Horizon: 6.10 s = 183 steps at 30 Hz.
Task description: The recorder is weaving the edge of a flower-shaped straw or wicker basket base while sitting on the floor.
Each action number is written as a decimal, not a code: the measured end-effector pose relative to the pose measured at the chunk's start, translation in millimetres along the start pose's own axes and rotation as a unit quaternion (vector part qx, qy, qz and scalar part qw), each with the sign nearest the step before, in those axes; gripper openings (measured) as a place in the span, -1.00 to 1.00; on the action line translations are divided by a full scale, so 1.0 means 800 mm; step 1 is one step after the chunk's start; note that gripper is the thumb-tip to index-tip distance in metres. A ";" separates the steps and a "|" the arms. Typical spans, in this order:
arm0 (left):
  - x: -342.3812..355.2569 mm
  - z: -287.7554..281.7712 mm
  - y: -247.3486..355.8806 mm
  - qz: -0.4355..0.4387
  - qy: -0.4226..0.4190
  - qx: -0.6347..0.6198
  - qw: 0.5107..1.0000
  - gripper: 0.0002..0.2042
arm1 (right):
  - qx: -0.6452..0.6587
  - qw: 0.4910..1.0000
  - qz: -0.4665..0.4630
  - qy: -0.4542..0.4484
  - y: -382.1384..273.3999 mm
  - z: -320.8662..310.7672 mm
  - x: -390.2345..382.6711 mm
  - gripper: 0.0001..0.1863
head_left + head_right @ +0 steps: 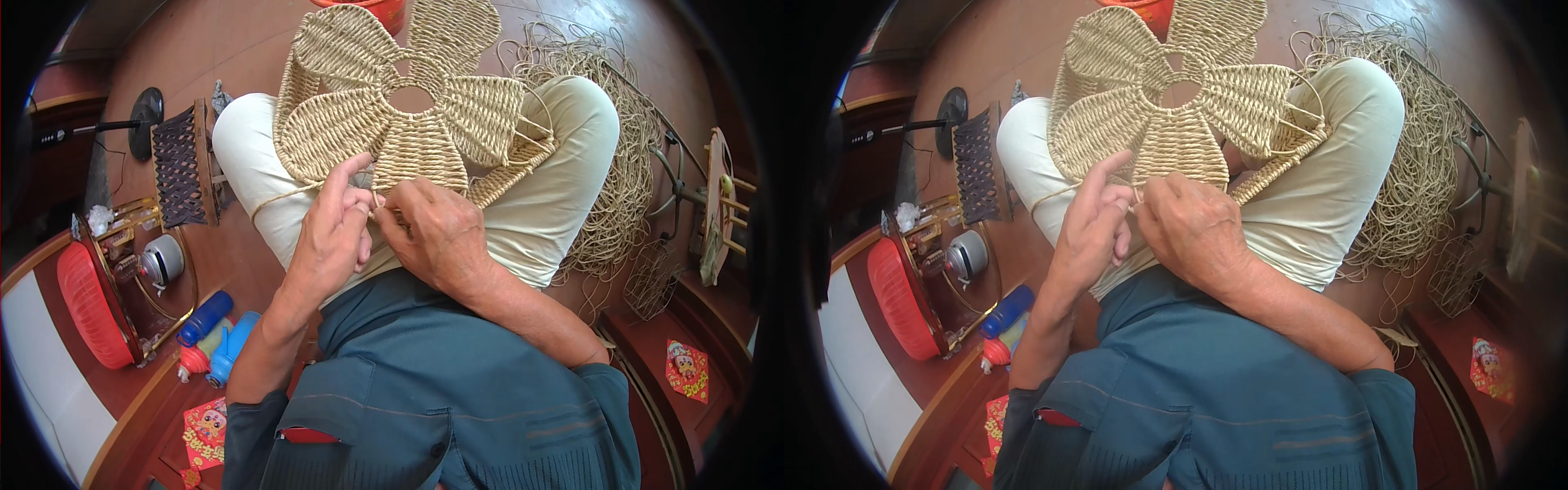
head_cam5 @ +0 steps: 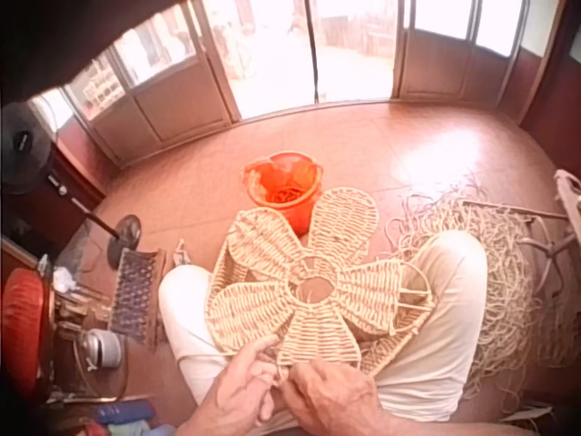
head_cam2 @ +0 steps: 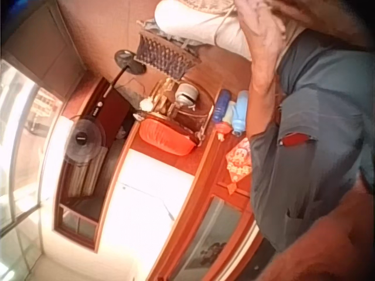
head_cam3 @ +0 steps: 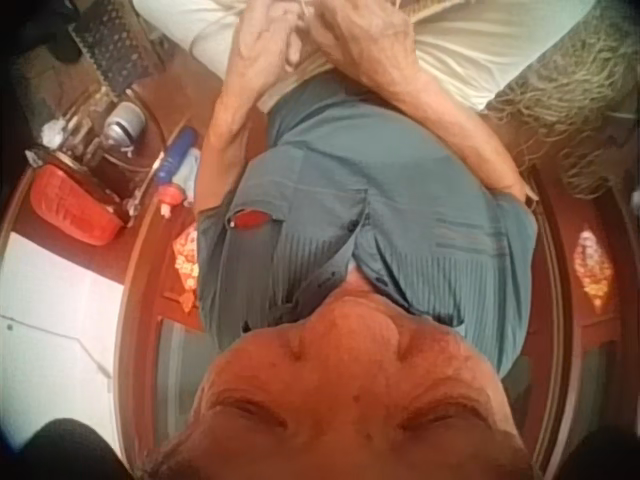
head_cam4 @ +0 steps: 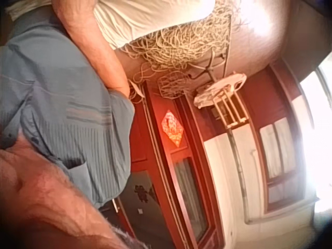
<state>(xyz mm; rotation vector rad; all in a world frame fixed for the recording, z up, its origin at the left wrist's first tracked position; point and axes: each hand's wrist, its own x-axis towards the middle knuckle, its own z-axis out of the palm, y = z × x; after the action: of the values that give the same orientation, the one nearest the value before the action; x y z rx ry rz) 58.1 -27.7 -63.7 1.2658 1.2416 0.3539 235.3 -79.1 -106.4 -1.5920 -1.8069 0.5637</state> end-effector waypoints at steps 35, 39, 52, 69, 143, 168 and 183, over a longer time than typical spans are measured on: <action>-0.007 0.007 -0.008 0.182 0.157 0.149 0.959 -0.59 | -0.014 0.984 0.011 -0.177 0.004 -0.032 0.021 -0.77; -0.014 0.016 -0.005 0.093 0.056 0.028 0.994 -0.59 | 0.015 0.981 0.016 -0.192 0.007 -0.043 0.026 -0.69; -0.038 -0.138 -0.045 0.100 0.099 -0.255 0.957 -0.65 | 0.181 0.967 0.139 -0.111 0.011 -0.044 0.027 -0.63; -0.048 -0.143 -0.001 0.163 0.361 0.281 0.874 -0.54 | -0.027 0.998 0.055 -0.022 -0.008 0.008 0.016 -0.76; -0.032 -0.036 0.003 0.320 0.156 0.401 0.844 -0.72 | 0.219 0.949 0.168 -0.153 0.015 -0.096 -0.039 -0.71; 0.002 0.010 0.000 0.281 0.085 0.267 0.918 -0.88 | 0.363 0.829 0.326 -0.272 0.045 -0.117 0.027 -0.16; 0.015 0.040 -0.016 0.296 0.137 0.284 0.902 -0.90 | 0.381 0.792 0.355 -0.319 0.051 -0.116 0.040 -0.29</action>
<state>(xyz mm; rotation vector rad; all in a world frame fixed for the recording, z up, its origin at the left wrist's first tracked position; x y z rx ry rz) 84.2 -38.9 -86.5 2.1706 1.2107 0.6528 328.6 -50.7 -64.1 -1.4943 -0.9909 2.0840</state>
